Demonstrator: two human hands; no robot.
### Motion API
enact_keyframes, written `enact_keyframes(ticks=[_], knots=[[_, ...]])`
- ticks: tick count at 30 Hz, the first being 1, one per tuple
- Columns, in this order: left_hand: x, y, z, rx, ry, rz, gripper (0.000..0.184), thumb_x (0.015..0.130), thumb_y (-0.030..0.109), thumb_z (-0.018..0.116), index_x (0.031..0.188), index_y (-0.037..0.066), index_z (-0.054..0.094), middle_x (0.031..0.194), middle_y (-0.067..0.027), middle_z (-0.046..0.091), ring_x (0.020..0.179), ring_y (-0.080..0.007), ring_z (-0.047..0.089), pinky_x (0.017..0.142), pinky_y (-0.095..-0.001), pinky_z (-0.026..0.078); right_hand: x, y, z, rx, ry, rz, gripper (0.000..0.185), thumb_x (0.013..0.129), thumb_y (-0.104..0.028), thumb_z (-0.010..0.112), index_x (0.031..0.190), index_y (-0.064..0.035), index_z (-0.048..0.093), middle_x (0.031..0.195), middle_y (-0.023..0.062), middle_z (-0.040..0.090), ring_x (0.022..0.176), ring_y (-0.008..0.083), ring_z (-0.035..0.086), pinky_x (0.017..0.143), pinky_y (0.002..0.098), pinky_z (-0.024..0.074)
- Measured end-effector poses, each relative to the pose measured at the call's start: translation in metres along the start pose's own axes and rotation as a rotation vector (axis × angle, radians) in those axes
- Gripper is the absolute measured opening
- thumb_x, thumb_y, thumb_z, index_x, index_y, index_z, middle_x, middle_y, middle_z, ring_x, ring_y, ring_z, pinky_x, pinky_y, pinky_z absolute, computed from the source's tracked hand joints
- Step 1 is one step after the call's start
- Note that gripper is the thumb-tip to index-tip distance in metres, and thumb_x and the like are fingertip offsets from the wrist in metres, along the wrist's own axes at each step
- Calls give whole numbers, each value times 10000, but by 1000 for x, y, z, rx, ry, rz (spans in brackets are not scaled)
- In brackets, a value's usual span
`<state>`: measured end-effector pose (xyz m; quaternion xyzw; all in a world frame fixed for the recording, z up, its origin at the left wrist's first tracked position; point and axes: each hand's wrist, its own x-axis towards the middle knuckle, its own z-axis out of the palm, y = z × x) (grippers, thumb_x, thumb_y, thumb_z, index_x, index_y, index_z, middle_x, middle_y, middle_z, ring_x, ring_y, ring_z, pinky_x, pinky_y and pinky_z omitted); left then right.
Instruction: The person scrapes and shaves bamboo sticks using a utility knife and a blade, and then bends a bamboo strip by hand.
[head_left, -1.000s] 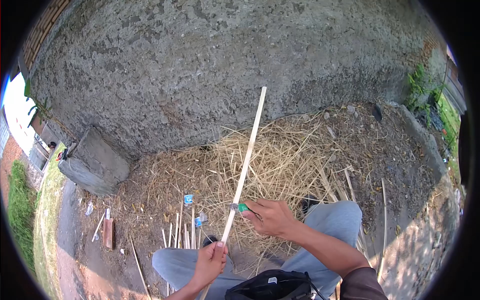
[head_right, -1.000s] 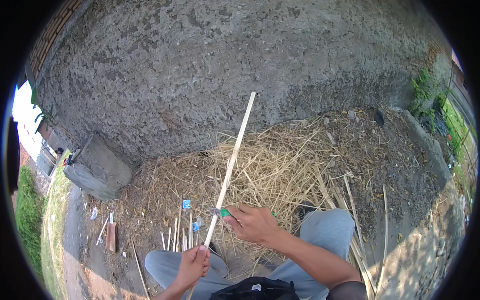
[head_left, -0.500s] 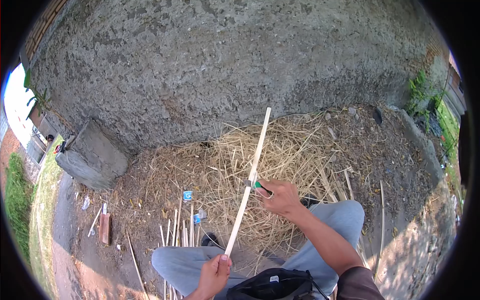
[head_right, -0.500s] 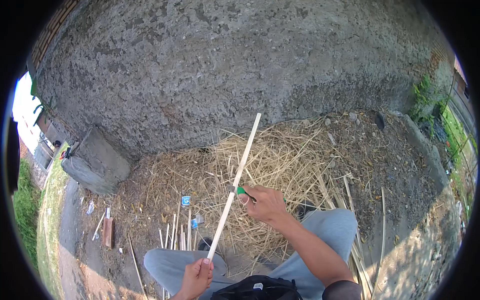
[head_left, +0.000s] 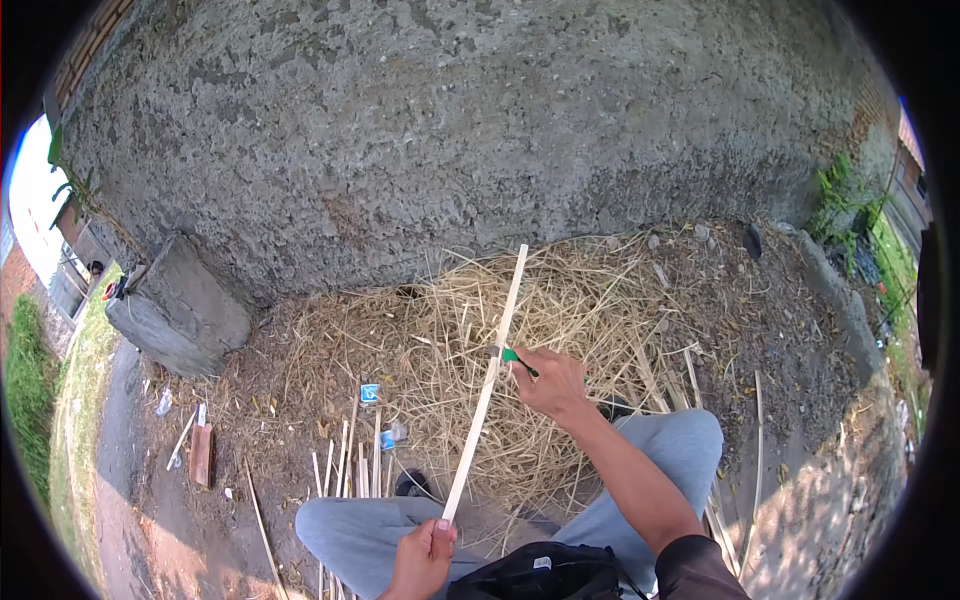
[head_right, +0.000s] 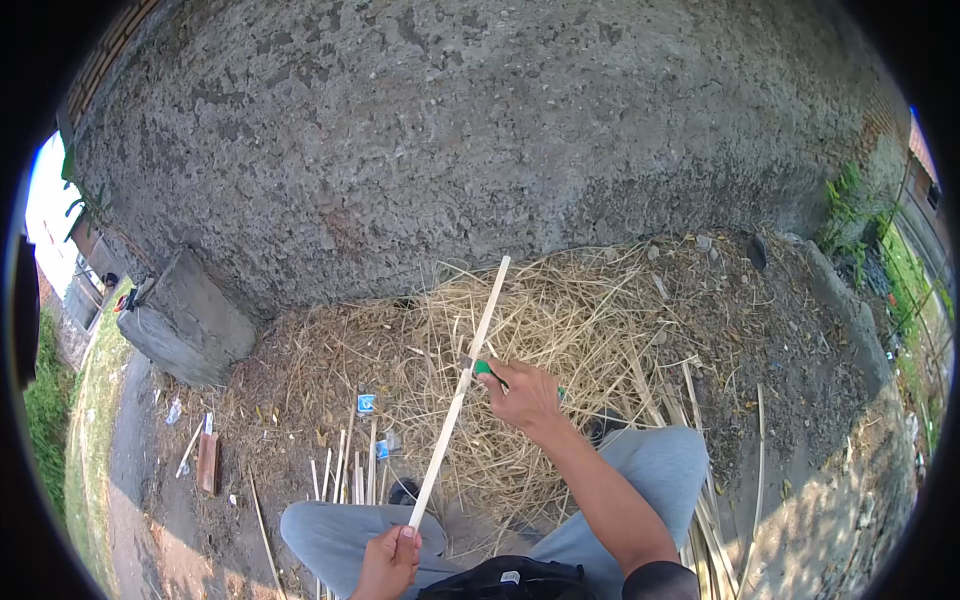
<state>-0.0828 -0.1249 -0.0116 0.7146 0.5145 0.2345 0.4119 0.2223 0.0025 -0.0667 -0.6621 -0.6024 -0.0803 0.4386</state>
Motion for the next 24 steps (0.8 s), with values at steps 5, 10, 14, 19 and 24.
enact_keyframes(ticks=[5, 10, 14, 19, 24], knots=[[3, 10, -17, -356, -124, -414, 301, 1008, 253, 454, 883, 15, 589, 599, -115, 547, 531, -232, 558, 515, -391, 428, -1, -3, 2, 3, -35, 13, 246, 881, -336, 671, 1045, -166, 738, 674, 39, 650, 521, 249, 605, 425, 384, 417], [-5, -14, -9, 29, -17, -19, 301, 1000, 271, 477, 891, 16, 593, 605, -130, 552, 522, -251, 558, 501, -411, 436, -3, -7, -3, -5, -111, 23, 247, 895, -357, 654, 1044, -177, 737, 694, 31, 651, 535, 245, 610, 428, 379, 423], [-1, -8, -23, -228, -68, -379, 304, 1002, 263, 469, 888, 9, 590, 642, -189, 583, 542, -338, 574, 537, -448, 461, -4, -10, -5, 37, -135, 52, 233, 894, -373, 647, 1031, -210, 743, 688, 57, 647, 546, 285, 611, 460, 416, 443], [-6, -19, -11, 188, 37, 48, 307, 1024, 284, 462, 889, 47, 602, 596, -110, 576, 463, -277, 533, 469, -396, 427, -3, -12, -6, 21, -209, 82, 273, 901, -370, 641, 1059, -166, 732, 760, 53, 683, 597, 280, 642, 494, 408, 484], [2, -1, -38, -817, -218, -835, 323, 1039, 316, 450, 897, 68, 600, 568, -53, 529, 440, -216, 493, 429, -343, 382, -11, -4, 2, 55, -184, 55, 246, 884, -352, 660, 1048, -186, 737, 741, 55, 675, 593, 288, 633, 481, 419, 465]])
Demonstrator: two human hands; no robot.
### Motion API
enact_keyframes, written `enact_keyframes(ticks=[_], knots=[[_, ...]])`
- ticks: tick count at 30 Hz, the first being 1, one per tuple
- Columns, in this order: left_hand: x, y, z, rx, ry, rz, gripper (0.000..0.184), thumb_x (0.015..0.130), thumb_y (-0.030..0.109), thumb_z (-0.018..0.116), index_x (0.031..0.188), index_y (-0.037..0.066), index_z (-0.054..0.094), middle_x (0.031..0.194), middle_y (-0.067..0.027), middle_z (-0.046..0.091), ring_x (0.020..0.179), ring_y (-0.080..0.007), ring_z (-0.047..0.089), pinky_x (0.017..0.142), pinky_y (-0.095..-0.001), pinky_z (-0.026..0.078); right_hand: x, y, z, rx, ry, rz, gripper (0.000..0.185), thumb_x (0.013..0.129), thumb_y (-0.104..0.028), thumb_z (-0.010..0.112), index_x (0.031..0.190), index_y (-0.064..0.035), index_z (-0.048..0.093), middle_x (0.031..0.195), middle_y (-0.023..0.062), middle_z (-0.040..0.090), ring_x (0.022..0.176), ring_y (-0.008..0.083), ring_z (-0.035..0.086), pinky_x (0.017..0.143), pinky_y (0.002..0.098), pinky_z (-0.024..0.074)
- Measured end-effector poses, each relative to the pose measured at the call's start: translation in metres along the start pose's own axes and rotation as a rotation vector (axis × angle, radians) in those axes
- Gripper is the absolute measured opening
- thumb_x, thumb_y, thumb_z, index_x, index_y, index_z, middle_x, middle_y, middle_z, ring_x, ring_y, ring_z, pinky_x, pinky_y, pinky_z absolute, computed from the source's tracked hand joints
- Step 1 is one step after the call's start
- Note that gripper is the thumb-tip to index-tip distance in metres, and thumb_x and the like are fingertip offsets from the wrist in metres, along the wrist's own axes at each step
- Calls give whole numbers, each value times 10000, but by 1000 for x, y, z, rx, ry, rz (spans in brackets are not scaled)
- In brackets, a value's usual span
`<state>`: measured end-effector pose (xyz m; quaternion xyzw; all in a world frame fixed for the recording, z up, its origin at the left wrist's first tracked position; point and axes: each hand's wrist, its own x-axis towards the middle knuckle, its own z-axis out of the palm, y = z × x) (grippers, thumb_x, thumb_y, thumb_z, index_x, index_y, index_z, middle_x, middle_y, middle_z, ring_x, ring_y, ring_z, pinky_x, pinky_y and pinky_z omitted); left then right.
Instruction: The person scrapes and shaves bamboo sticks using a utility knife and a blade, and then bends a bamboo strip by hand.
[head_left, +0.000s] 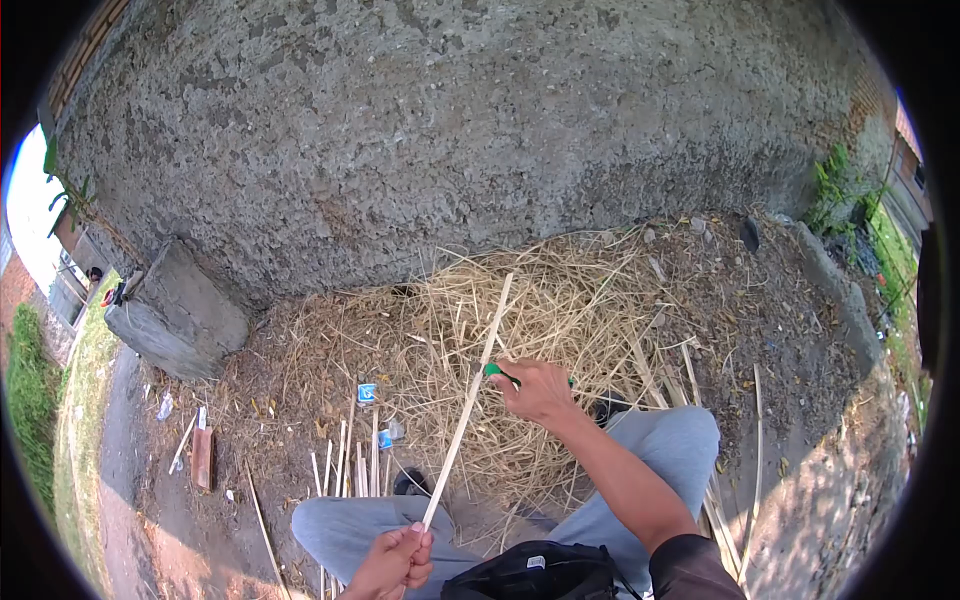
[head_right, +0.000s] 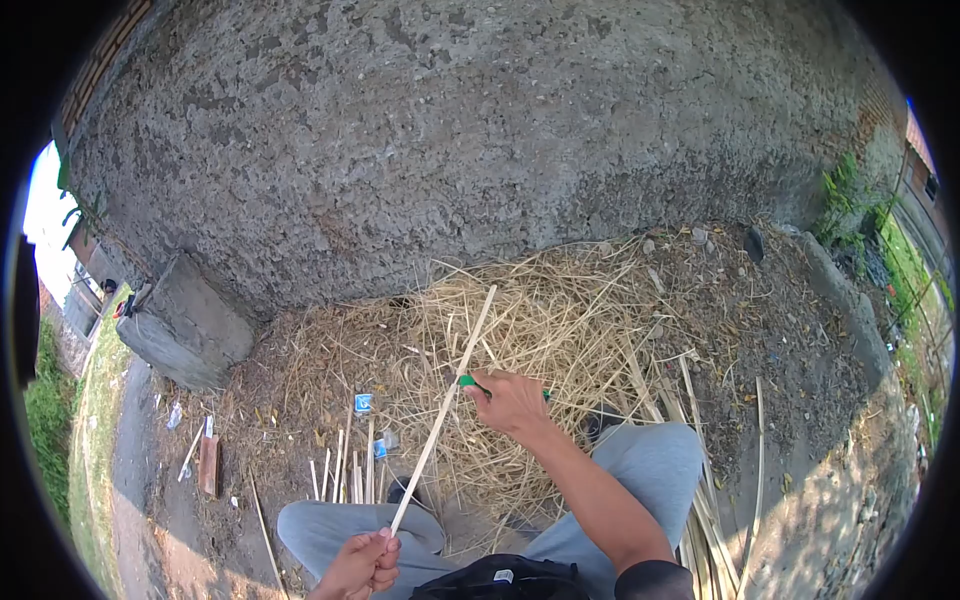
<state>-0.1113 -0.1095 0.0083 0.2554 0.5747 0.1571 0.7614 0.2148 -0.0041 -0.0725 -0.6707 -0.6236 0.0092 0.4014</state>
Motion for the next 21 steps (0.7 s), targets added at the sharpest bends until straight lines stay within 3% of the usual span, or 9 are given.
enact_keyframes(ticks=[1, 6, 7, 9, 10, 12, 16, 18, 21], knots=[[4, -6, -2, -4, 2, 0, 323, 1039, 316, 450, 897, 68, 600, 568, -53, 529, 440, -216, 493, 429, -343, 382, 0, -2, -1, -4, -16, 4, 249, 881, -347, 663, 1049, -178, 736, 745, 56, 677, 601, 287, 636, 487, 419, 470], [28, -34, -25, 1109, 376, 1019, 314, 1043, 334, 453, 904, 92, 597, 561, 17, 488, 442, -128, 463, 405, -282, 327, -1, 0, 3, -44, -56, 11, 288, 892, -383, 642, 1063, -171, 736, 779, 62, 694, 621, 285, 653, 501, 416, 489], [25, -24, -27, 1114, 375, 1021, 314, 1043, 334, 453, 904, 92, 597, 561, 17, 488, 442, -128, 463, 405, -282, 327, -2, 2, 6, -72, -78, 17, 313, 901, -409, 624, 1069, -169, 735, 800, 68, 705, 621, 283, 662, 504, 412, 501], [15, -6, -25, 34, -27, 19, 293, 1020, 268, 472, 927, 15, 586, 604, -170, 575, 521, -364, 563, 467, -434, 412, -1, 3, 8, -37, -71, 16, 309, 900, -400, 624, 1075, -170, 736, 797, 64, 704, 617, 280, 660, 500, 411, 497], [12, -8, -23, 32, -22, 20, 293, 1020, 268, 472, 927, 15, 586, 604, -170, 575, 521, -364, 563, 467, -434, 412, 1, 1, 7, -2, -61, 17, 305, 899, -390, 625, 1080, -171, 736, 795, 59, 702, 613, 277, 659, 496, 410, 493], [11, -13, -14, 1107, 307, 925, 309, 1016, 253, 464, 852, 17, 579, 605, -179, 584, 545, -373, 575, 478, -442, 416, 1, -5, 2, -6, -57, 30, 283, 904, -382, 628, 1065, -177, 739, 737, 64, 673, 589, 278, 633, 502, 412, 481], [8, -32, -24, 1263, 484, 965, 360, 1024, 279, 457, 749, 66, 550, 547, -40, 517, 480, -196, 514, 443, -347, 372, 13, 23, -5, -67, -167, 335, 261, 914, -314, 622, 1078, -144, 734, 675, 105, 661, 591, 280, 647, 498, 413, 478], [-22, -44, -42, 722, 174, 405, 379, 1022, 285, 458, 705, 84, 511, 561, 17, 457, 496, -106, 448, 446, -308, 344, 29, 80, -40, -33, 57, 591, 267, 930, -295, 611, 1080, -109, 730, 594, 119, 615, 551, 270, 622, 516, 425, 467], [-36, -36, -92, 834, 494, 621, 357, 1007, 264, 470, 715, 61, 506, 573, -13, 464, 520, -127, 457, 481, -327, 365, 36, 66, -59, -69, 136, 494, 302, 940, -307, 605, 1104, -83, 726, 565, 117, 586, 507, 255, 576, 533, 426, 444]])
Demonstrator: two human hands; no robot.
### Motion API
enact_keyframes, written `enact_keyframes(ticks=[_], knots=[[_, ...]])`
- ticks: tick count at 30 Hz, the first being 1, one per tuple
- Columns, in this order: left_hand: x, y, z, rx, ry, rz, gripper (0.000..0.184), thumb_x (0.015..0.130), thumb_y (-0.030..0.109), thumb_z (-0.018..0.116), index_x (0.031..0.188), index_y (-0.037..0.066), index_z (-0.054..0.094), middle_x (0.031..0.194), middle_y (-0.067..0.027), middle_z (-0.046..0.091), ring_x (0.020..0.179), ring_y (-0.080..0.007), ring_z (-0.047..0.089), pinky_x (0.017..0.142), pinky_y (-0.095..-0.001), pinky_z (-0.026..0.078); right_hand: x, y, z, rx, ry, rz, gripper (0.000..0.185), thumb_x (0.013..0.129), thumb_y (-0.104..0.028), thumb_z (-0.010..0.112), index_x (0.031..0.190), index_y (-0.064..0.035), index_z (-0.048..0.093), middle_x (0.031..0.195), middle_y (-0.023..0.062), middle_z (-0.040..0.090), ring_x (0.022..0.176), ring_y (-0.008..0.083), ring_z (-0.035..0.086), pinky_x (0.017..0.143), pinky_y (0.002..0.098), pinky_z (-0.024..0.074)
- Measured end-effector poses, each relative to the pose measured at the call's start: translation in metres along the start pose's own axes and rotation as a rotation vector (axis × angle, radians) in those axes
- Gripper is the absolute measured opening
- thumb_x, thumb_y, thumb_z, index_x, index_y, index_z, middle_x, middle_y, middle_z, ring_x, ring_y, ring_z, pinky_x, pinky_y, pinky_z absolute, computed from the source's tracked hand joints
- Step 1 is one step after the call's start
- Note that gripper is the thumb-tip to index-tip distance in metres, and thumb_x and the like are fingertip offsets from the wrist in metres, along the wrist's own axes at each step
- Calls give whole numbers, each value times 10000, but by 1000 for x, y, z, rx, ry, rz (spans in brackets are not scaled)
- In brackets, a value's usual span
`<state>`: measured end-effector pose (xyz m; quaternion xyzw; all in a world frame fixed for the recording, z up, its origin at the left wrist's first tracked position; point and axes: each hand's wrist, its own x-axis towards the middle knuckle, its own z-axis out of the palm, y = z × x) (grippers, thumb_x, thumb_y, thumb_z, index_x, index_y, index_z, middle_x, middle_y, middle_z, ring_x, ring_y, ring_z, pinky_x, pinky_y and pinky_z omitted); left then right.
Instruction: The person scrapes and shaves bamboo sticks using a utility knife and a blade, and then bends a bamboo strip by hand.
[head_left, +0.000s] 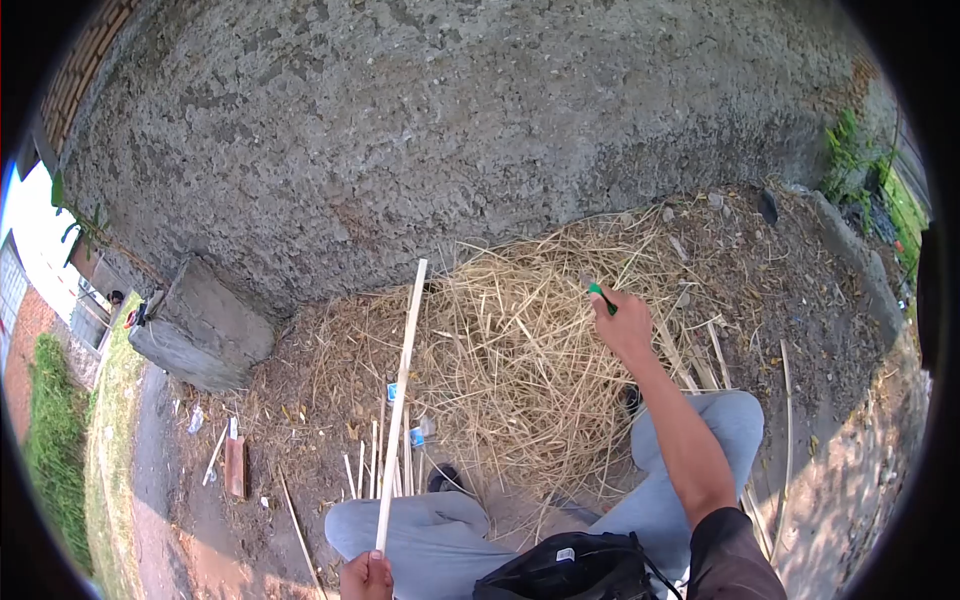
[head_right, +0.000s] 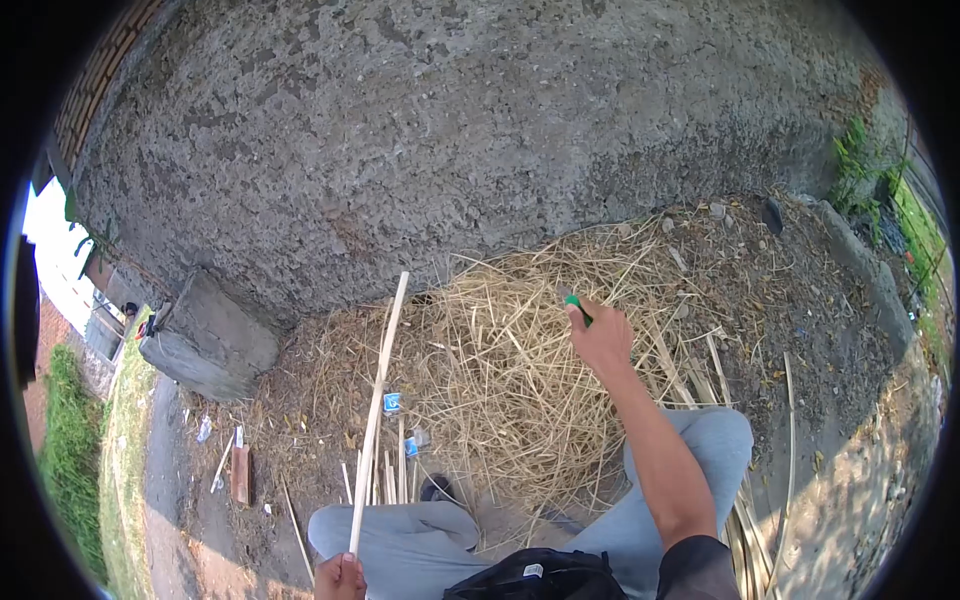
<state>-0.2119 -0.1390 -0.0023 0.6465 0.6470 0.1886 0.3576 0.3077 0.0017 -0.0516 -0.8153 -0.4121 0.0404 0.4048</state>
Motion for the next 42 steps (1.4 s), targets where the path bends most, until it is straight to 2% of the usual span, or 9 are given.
enact_keyframes(ticks=[7, 9, 18, 22, 28, 31, 33, 37, 42], knots=[[9, 42, 11, 16, -33, 109, 394, 1006, 311, 425, 806, 8, 578, 603, -101, 531, 579, -202, 525, 557, -372, 424, -41, -5, 9, 457, -182, 134, 364, 942, -328, 621, 1111, -18, 711, 600, 73, 584, 548, 130, 515, 543, 342, 416], [14, 50, 22, 9, -47, 98, 401, 1008, 313, 419, 805, 5, 576, 602, -110, 529, 573, -204, 524, 558, -378, 427, -55, -29, 3, 689, -176, 57, 380, 945, -332, 652, 1010, 40, 701, 677, -25, 554, 601, 55, 437, 531, 286, 365], [7, 65, 60, 63, -139, 194, 366, 1027, 296, 428, 873, 2, 582, 631, -170, 588, 593, -344, 613, 552, -434, 441, -79, -79, -8, 610, -266, -90, 430, 784, -288, 831, 1070, 7, 707, 768, 30, 668, 624, 53, 548, 543, 261, 441], [5, 70, 64, 56, -131, 213, 342, 1024, 281, 447, 882, 5, 591, 628, -160, 591, 579, -323, 610, 546, -423, 442, -78, -81, 4, 843, -203, 98, 296, 810, -201, 806, 1023, -12, 725, 823, 45, 699, 654, 56, 586, 564, 260, 460], [4, 73, 67, 4, -136, 245, 345, 1024, 284, 454, 861, 13, 592, 592, -138, 569, 542, -267, 583, 535, -392, 436, -75, -74, 13, 660, -97, -184, 169, 908, -150, 706, 1000, -9, 697, 655, -15, 585, 562, 37, 421, 500, 232, 338], [5, 72, 66, -24, -167, 203, 357, 1027, 293, 456, 842, 15, 582, 570, -101, 541, 525, -202, 548, 517, -367, 421, -72, -76, 11, 716, -258, -15, 160, 941, -159, 649, 922, -2, 678, 646, 9, 548, 570, 96, 459, 546, 303, 376], [5, 71, 66, -58, -190, 176, 363, 1027, 298, 459, 830, 16, 575, 559, -76, 525, 522, -165, 527, 504, -354, 409, -68, -73, 11, 839, -413, 109, 150, 970, -126, 606, 860, -25, 627, 600, -41, 479, 515, 40, 344, 472, 245, 284], [7, 64, 67, -193, -280, 41, 362, 1036, 343, 451, 832, 65, 563, 583, 28, 473, 515, -74, 446, 459, -272, 356, -62, -76, 3, 1053, -585, 374, 130, 980, -128, 586, 892, -32, 590, 600, -49, 461, 484, 36, 348, 454, 221, 295], [10, 53, 67, -317, -317, 7, 345, 1048, 375, 431, 837, 123, 533, 609, 81, 410, 504, -31, 373, 440, -208, 305, -57, -65, 3, 1393, -777, 553, 112, 995, -153, 562, 920, -72, 543, 823, -2, 542, 526, 21, 387, 445, 182, 325]])
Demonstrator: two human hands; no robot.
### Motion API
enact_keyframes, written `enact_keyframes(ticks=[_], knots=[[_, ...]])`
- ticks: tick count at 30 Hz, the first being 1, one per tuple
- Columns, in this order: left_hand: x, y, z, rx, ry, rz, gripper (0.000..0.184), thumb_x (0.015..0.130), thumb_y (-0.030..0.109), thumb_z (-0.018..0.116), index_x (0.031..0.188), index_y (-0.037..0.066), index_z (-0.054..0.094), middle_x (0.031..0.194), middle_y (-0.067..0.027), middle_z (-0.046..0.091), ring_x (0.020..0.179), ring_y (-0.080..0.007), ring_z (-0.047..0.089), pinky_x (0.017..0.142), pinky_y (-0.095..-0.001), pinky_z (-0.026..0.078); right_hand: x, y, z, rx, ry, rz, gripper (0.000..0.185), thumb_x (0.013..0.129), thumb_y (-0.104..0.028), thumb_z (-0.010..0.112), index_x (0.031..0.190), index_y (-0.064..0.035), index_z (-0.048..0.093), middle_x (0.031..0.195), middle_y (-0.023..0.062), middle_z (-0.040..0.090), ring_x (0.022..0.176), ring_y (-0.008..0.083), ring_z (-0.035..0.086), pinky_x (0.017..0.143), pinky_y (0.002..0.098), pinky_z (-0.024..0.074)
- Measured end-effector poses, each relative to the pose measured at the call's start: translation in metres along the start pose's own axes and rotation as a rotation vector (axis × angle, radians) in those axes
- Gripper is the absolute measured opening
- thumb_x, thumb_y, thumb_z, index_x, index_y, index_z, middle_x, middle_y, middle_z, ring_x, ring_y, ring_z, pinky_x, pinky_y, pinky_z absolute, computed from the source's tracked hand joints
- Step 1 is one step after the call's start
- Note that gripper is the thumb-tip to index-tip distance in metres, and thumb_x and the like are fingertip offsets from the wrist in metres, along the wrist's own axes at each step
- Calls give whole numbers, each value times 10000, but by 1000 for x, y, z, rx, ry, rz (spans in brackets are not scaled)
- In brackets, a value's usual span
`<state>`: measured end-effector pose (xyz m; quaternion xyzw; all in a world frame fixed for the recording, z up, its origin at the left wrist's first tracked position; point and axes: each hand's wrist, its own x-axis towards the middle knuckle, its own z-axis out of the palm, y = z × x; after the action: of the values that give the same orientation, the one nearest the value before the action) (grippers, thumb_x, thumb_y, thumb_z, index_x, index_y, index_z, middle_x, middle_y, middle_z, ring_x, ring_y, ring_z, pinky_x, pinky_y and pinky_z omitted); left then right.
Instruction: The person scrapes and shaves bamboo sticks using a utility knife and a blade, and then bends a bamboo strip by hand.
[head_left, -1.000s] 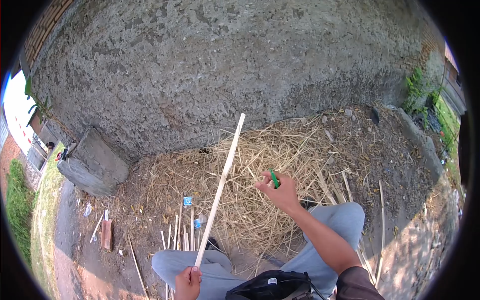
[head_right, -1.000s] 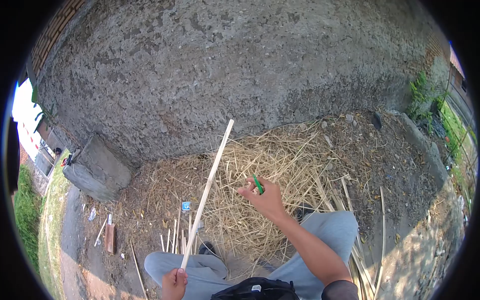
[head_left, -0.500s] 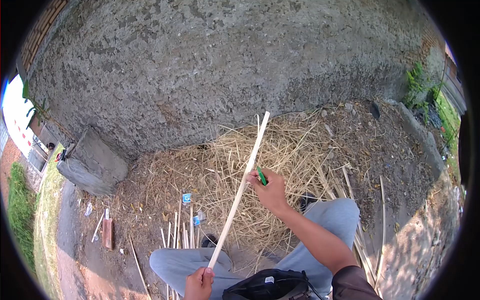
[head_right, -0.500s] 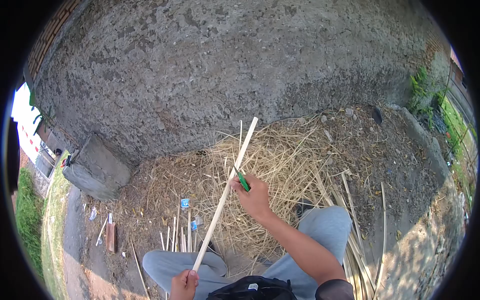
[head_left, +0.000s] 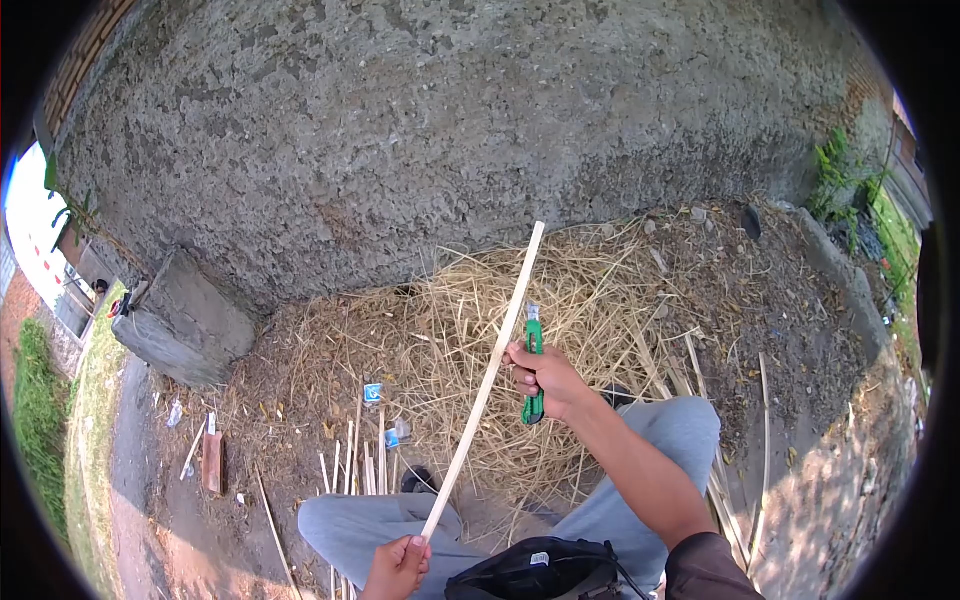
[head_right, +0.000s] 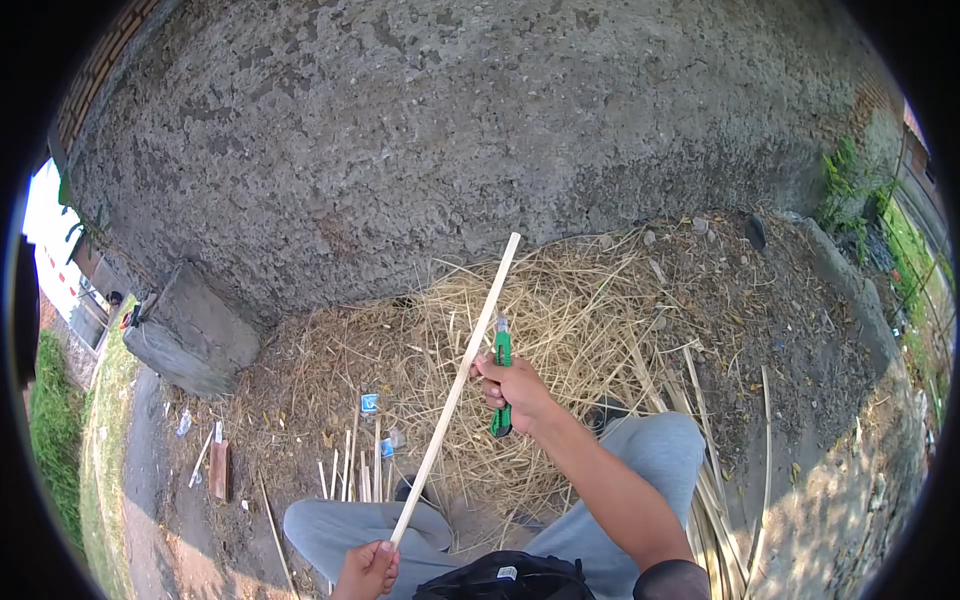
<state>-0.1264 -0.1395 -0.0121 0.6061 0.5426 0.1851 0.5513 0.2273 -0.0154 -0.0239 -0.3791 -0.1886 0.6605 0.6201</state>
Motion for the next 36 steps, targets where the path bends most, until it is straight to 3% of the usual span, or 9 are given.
enact_keyframes(ticks=[5, 8, 12, 15, 17, 22, 28, 30, 36], knots=[[-5, 23, -9, -554, -130, -451, 295, 1047, 369, 462, 858, 146, 495, 627, 79, 398, 496, -38, 365, 428, -213, 286, -5, -11, -6, 207, -59, -38, 161, 1020, -188, 523, 965, -38, 544, 1030, 79, 612, 546, 34, 368, 452, 199, 335], [6, -15, -9, -324, 64, -319, 274, 1052, 340, 455, 873, 137, 495, 641, 68, 421, 504, -44, 379, 430, -215, 300, -6, -35, -16, 258, -41, -135, 148, 996, -179, 563, 957, -37, 576, 1155, 131, 666, 545, 32, 390, 462, 187, 339], [13, -21, -13, -278, 67, -104, 277, 1054, 340, 451, 922, 115, 544, 648, 73, 430, 528, -37, 395, 446, -205, 327, -10, -39, -26, -471, 328, -319, 185, 872, -170, 712, 870, 12, 681, 872, 128, 721, 588, 128, 570, 529, 300, 468], [23, 8, -6, -174, 112, -13, 267, 1048, 272, 463, 971, 52, 592, 630, -21, 515, 505, -140, 494, 459, -274, 393, -22, -36, -19, -1544, 513, -180, 334, 783, -252, 777, 901, 44, 680, 908, 251, 677, 858, 387, 679, 779, 459, 538], [33, 17, 0, -170, 17, 44, 262, 1059, 210, 434, 1075, -18, 561, 656, 9, 438, 500, -45, 395, 430, -228, 344, -23, -23, -24, -1602, 544, -235, 328, 790, -261, 778, 858, 41, 672, 826, 235, 670, 801, 395, 676, 749, 465, 538], [52, 33, 12, -248, -108, -11, 284, 1056, 189, 445, 1197, -31, 558, 732, -1, 482, 533, -54, 420, 458, -220, 356, -18, -18, -32, -1704, 622, -341, 311, 815, -256, 762, 803, 37, 661, 762, 219, 664, 767, 406, 669, 714, 478, 528], [74, 15, 25, -96, -29, 71, 230, 1040, 149, 463, 1131, -2, 611, 694, 26, 492, 585, -40, 444, 516, -234, 385, -41, -7, 15, -1311, 292, -229, 360, 926, -276, 629, 1125, 23, 635, 960, 215, 667, 831, 385, 671, 773, 504, 525], [73, 15, 28, -18, -2, 119, 231, 1037, 150, 465, 1116, 0, 622, 687, 20, 508, 591, -40, 443, 524, -239, 385, -33, 29, 5, -1317, 120, -622, 376, 976, -277, 556, 1237, -10, 595, 921, 193, 665, 757, 383, 661, 723, 492, 524], [68, 34, 34, 243, 153, 260, 281, 1045, 178, 432, 1024, -28, 622, 639, 1, 505, 552, -64, 437, 516, -260, 367, -50, 47, 20, -1480, 30, -821, 363, 969, -298, 569, 1217, -38, 621, 797, 120, 635, 624, 323, 637, 536, 421, 522]])
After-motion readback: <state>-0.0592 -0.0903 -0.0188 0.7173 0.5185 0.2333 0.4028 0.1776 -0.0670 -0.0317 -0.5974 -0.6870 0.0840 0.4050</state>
